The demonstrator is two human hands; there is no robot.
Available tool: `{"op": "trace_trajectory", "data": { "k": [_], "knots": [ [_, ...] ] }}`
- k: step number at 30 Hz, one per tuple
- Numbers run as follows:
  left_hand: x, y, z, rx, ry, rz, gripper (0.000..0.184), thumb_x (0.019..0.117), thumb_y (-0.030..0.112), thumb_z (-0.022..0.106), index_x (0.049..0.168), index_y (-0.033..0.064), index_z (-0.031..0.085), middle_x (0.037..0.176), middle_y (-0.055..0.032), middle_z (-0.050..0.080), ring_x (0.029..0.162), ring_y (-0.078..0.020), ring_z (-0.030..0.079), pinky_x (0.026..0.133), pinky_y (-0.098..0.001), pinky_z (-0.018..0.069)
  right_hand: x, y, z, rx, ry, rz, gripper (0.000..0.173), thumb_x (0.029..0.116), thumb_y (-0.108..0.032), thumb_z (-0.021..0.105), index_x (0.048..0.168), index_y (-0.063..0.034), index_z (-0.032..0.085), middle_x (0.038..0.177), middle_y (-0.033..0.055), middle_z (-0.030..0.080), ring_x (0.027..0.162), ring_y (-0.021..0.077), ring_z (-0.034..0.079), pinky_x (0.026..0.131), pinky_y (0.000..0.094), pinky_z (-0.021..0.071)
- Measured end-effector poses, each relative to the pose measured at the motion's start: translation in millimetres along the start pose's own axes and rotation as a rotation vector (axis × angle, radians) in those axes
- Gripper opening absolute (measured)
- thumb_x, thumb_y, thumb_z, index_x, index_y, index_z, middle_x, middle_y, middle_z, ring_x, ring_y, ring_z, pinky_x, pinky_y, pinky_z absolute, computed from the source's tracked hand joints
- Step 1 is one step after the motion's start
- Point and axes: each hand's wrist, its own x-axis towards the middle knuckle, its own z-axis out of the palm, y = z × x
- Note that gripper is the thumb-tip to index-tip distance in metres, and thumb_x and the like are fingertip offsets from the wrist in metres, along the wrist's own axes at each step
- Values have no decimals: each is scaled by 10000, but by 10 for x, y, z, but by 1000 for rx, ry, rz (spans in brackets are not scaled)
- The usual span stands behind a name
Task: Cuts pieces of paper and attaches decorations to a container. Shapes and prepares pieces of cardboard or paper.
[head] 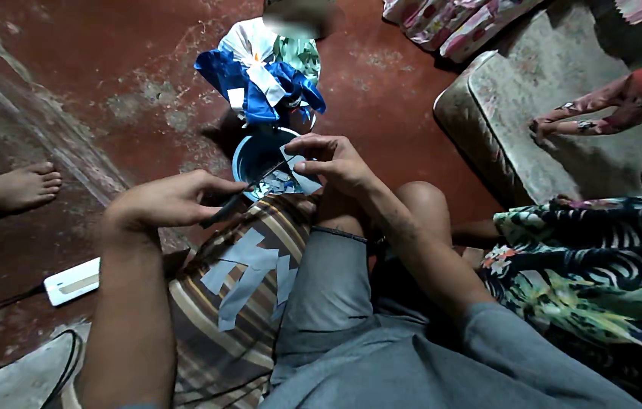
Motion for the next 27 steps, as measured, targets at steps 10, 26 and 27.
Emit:
{"op": "trace_trajectory", "data": {
  "k": [10, 26, 27],
  "knots": [
    [34, 12, 47, -19, -13, 67, 515, 898, 152, 708, 1405, 107, 631, 1044, 10, 766, 851, -53, 719, 738, -216, 604, -82, -106, 68, -8, -9, 81, 301, 852, 80, 699, 1150, 42, 703, 1164, 114, 694, 837, 100, 649, 742, 248, 568],
    [169, -43, 149, -186, -67, 160, 492, 899, 115, 674, 1389, 78, 638, 1058, -41, 763, 865, -84, 724, 753, -217, 605, -158, -206, 140, 103, -37, 155, 279, 861, 114, 656, 1127, 42, 700, 1010, 100, 706, 735, 89, 635, 662, 226, 563],
    [165, -41, 148, -186, -65, 154, 492, 892, 106, 672, 1383, 83, 644, 1056, -51, 764, 857, -95, 728, 739, -224, 609, -93, -115, 81, 141, -73, 136, 301, 854, 99, 673, 1150, 47, 696, 1053, 103, 716, 786, 97, 662, 707, 256, 582]
  ]
}}
